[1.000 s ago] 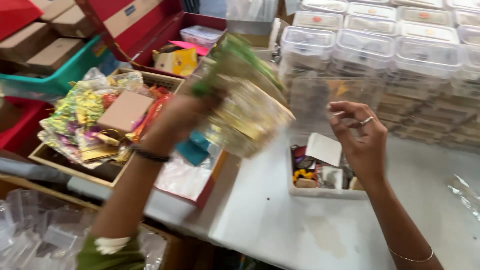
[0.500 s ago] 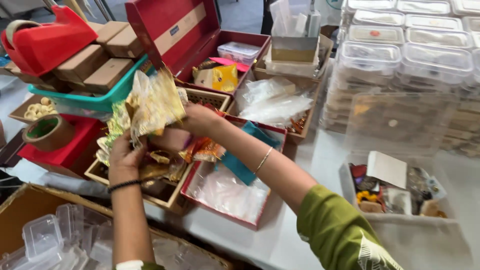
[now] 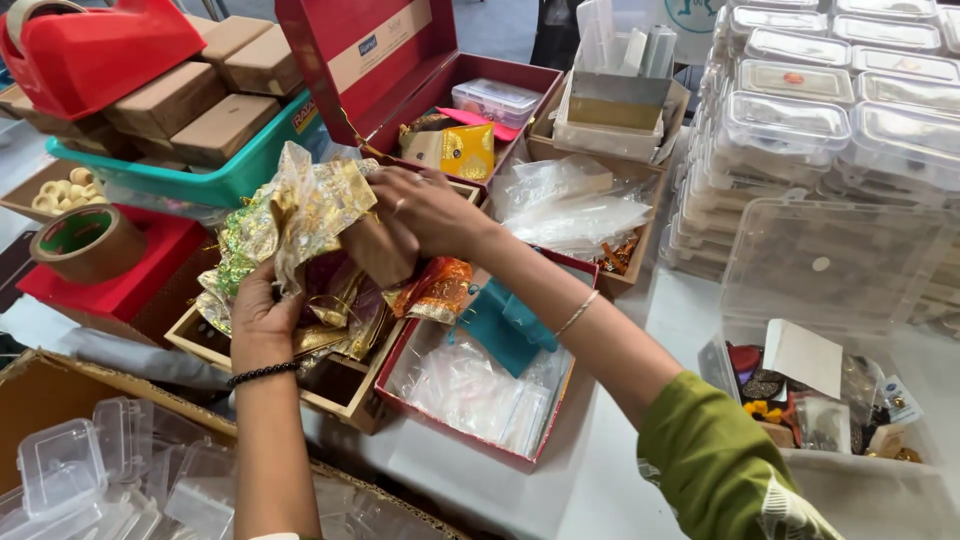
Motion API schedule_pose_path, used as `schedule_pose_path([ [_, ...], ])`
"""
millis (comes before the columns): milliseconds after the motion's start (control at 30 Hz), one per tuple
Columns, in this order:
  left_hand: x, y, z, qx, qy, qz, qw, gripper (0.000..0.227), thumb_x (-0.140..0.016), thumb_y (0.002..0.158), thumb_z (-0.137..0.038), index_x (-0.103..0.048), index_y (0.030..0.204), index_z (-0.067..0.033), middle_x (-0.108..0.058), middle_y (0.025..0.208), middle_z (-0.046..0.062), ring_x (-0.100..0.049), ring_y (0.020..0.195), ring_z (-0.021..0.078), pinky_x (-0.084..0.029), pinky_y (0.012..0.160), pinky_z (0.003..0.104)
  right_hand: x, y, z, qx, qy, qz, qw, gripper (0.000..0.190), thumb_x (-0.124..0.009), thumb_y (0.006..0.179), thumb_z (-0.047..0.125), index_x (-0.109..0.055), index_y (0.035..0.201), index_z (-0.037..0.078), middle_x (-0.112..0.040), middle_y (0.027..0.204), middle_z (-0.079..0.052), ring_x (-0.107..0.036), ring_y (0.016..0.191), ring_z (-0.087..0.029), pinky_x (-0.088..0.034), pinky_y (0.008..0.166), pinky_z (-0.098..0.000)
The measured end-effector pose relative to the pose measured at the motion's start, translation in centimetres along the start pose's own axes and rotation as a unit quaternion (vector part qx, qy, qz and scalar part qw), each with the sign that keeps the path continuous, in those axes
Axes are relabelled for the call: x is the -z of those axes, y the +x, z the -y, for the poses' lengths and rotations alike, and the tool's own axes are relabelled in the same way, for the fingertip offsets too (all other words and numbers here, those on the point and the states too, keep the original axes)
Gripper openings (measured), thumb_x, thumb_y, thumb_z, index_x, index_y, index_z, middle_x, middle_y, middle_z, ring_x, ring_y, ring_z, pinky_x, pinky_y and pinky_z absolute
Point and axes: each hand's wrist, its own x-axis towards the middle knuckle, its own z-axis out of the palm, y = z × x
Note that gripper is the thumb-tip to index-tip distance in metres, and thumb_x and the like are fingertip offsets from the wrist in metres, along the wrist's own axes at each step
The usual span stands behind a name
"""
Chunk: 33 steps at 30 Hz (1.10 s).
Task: The person sorts through various jewelry items and packaging materials on a cluttered table. They place small jewelry pieces into clear plastic containers, move boxes of beads and necklaces, and handle decorative fabric pouches and wrapping materials.
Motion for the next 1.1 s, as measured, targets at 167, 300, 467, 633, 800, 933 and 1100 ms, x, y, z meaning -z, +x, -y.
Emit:
schedule_pose_path([
  [167, -1.4, -1.7, 1.7, -0.108, 0.139, -0.061, 0.982, 0.024, -0.067, 0.094, 0.011, -0.061, 0.116, 0.0167, -0.074, 0.106, 0.024, -0.075, 0.092, 0.0274, -0.064, 0.079, 0.032, -0.5, -2.7, -2.7, -0.104, 0.381, -0.115, 0.911, 0.1, -0.089, 0.074, 0.031, -0.026, 0.147, 0.007, -0.058, 0.133, -0.016, -0.061, 0.123, -0.029, -0.056, 0.104, -0.0485],
  [300, -7.0, -8.4, 5.7, -0.316, 0.522, -0.126, 0.782, 0.049, -0.075, 0.091, 0.003, -0.055, 0.135, 0.0001, -0.073, 0.11, 0.013, -0.071, 0.094, 0.0211, -0.057, 0.079, 0.03, 0.4, -1.8, -2.4, -0.2, 0.442, -0.281, 0.828, 0.108, -0.097, 0.072, 0.029, -0.023, 0.148, 0.008, -0.055, 0.137, -0.019, -0.059, 0.125, -0.033, -0.057, 0.101, -0.044],
  [467, -10.6, -12.6, 7.9, -0.383, 0.691, -0.099, 0.605, 0.066, -0.072, 0.09, -0.002, -0.046, 0.15, -0.007, -0.07, 0.121, 0.015, -0.07, 0.099, 0.0244, -0.059, 0.086, 0.034, 1.6, 1.8, -0.3, -0.226, 0.587, -0.281, 0.724, 0.108, -0.089, 0.07, 0.03, -0.024, 0.153, 0.01, -0.06, 0.128, -0.016, -0.068, 0.111, -0.027, -0.066, 0.088, -0.0385],
  [633, -6.1, -7.5, 4.7, -0.448, 0.531, 0.024, 0.719, 0.065, -0.05, 0.11, -0.041, -0.032, 0.16, -0.0034, -0.048, 0.156, 0.021, -0.05, 0.138, 0.0289, -0.038, 0.116, 0.042, 2.0, 4.4, 7.8, -0.241, 0.124, 0.128, 0.954, 0.09, -0.06, 0.084, 0.075, -0.037, 0.158, 0.03, -0.044, 0.154, -0.017, -0.042, 0.139, -0.042, -0.036, 0.102, -0.0697],
  [800, -9.3, -11.3, 7.4, -0.504, 0.698, 0.014, 0.509, 0.067, -0.034, 0.117, -0.052, -0.041, 0.155, 0.0033, -0.041, 0.16, 0.03, -0.039, 0.148, 0.0428, -0.026, 0.121, 0.051, 3.1, -0.1, 9.7, -0.197, 0.118, 0.033, 0.973, 0.075, -0.056, 0.088, 0.071, -0.047, 0.151, 0.032, -0.031, 0.165, -0.015, -0.02, 0.153, -0.043, -0.02, 0.11, -0.0772],
  [933, -10.1, -14.8, 9.1, -0.631, 0.71, 0.072, 0.304, 0.049, -0.032, 0.125, -0.033, -0.049, 0.147, 0.0071, -0.053, 0.144, 0.03, -0.046, 0.138, 0.0447, -0.032, 0.12, 0.053, 15.0, -11.1, 9.1, -0.194, 0.16, -0.102, 0.963, 0.056, -0.062, 0.098, 0.054, -0.059, 0.147, 0.027, -0.056, 0.153, -0.011, -0.05, 0.144, -0.035, -0.045, 0.112, -0.0566],
  [1100, -13.2, -20.6, 16.2, -0.467, 0.799, -0.034, 0.378, 0.039, -0.038, 0.12, -0.028, -0.054, 0.121, 0.0083, -0.063, 0.113, 0.026, -0.057, 0.093, 0.0383, -0.041, 0.086, 0.047, 28.4, -29.1, 7.2, -0.468, 0.149, -0.158, 0.856, 0.037, -0.075, 0.088, 0.037, -0.075, 0.116, 0.013, -0.076, 0.114, -0.009, -0.075, 0.095, -0.022, -0.059, 0.084, -0.0368],
])
